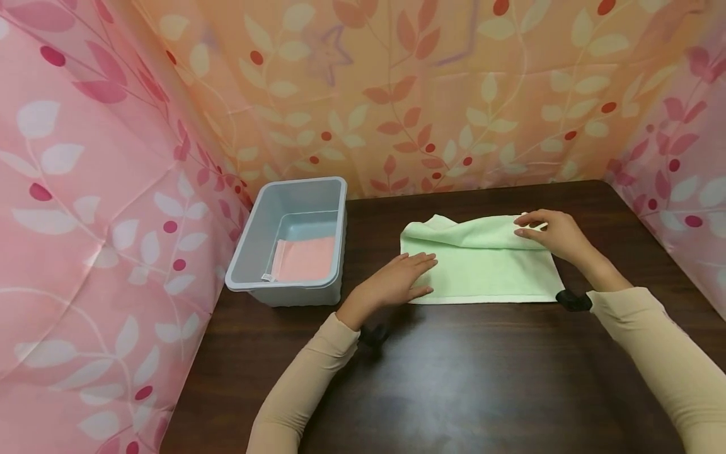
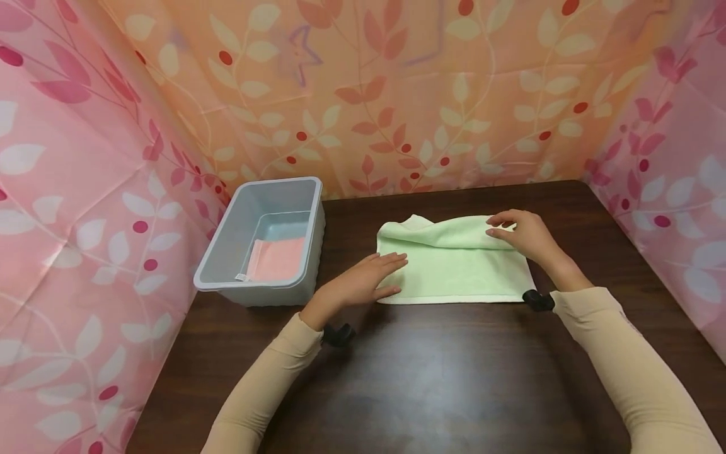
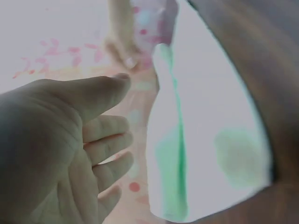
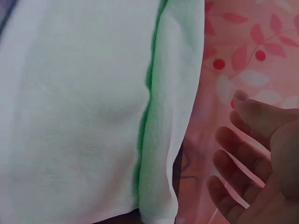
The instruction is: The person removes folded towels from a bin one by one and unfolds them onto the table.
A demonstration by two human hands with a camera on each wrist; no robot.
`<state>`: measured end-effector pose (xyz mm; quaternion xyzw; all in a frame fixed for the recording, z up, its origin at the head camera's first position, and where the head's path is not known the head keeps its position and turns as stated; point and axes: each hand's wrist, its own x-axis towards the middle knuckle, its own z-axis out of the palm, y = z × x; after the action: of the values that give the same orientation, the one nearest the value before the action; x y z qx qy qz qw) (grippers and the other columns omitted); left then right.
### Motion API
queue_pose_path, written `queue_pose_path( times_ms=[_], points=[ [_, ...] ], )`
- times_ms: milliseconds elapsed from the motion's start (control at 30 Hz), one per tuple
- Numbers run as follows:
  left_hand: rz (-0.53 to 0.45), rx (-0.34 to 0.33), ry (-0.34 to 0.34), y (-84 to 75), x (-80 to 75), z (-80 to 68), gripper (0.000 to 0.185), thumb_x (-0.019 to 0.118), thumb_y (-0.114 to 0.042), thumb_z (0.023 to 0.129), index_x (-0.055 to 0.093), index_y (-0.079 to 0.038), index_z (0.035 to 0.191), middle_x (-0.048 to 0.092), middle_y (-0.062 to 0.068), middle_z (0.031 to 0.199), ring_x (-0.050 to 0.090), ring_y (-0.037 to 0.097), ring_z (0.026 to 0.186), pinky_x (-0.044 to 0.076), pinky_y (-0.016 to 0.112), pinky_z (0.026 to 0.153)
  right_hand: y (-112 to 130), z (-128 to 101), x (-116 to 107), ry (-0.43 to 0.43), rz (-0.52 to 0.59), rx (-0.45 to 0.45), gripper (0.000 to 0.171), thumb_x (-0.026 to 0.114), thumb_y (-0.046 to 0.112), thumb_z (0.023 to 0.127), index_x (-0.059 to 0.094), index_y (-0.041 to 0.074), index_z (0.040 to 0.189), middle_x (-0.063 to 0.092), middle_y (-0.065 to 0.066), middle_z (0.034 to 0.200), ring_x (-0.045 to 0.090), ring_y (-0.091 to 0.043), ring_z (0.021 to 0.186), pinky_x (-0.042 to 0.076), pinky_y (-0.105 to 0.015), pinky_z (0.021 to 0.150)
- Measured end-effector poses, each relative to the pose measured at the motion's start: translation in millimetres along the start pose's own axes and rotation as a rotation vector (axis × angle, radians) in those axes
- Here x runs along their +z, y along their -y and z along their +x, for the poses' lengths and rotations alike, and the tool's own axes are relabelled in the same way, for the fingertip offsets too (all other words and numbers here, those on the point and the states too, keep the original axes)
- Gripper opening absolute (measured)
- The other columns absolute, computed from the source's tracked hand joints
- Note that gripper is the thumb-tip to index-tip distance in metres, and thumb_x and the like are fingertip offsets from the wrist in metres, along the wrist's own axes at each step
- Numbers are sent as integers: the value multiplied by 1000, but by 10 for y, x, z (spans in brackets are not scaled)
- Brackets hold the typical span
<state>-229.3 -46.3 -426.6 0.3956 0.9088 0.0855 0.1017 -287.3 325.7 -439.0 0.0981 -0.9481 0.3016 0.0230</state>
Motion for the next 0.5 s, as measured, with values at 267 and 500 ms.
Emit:
queue_pose_path(
  times_ms=[267,500],
  points=[
    [-179,-20,-85,184,-243,472,58,49,-31,105,30,-13,156,33,4,162,27,19,153,18,43,127,12,-403,54,55,-5,-3,42,70,36,92,69,10,125,68,-18,121,64,-35,101,51,-29,69],
    [-301,-108,-65,320,-283,885,52,43,-27,107,31,-15,156,31,4,164,22,19,155,16,39,128,-47,-631,154,68,-10,-29,44,69,35,93,66,8,128,64,-18,128,59,-38,112,49,-40,77]
  ],
)
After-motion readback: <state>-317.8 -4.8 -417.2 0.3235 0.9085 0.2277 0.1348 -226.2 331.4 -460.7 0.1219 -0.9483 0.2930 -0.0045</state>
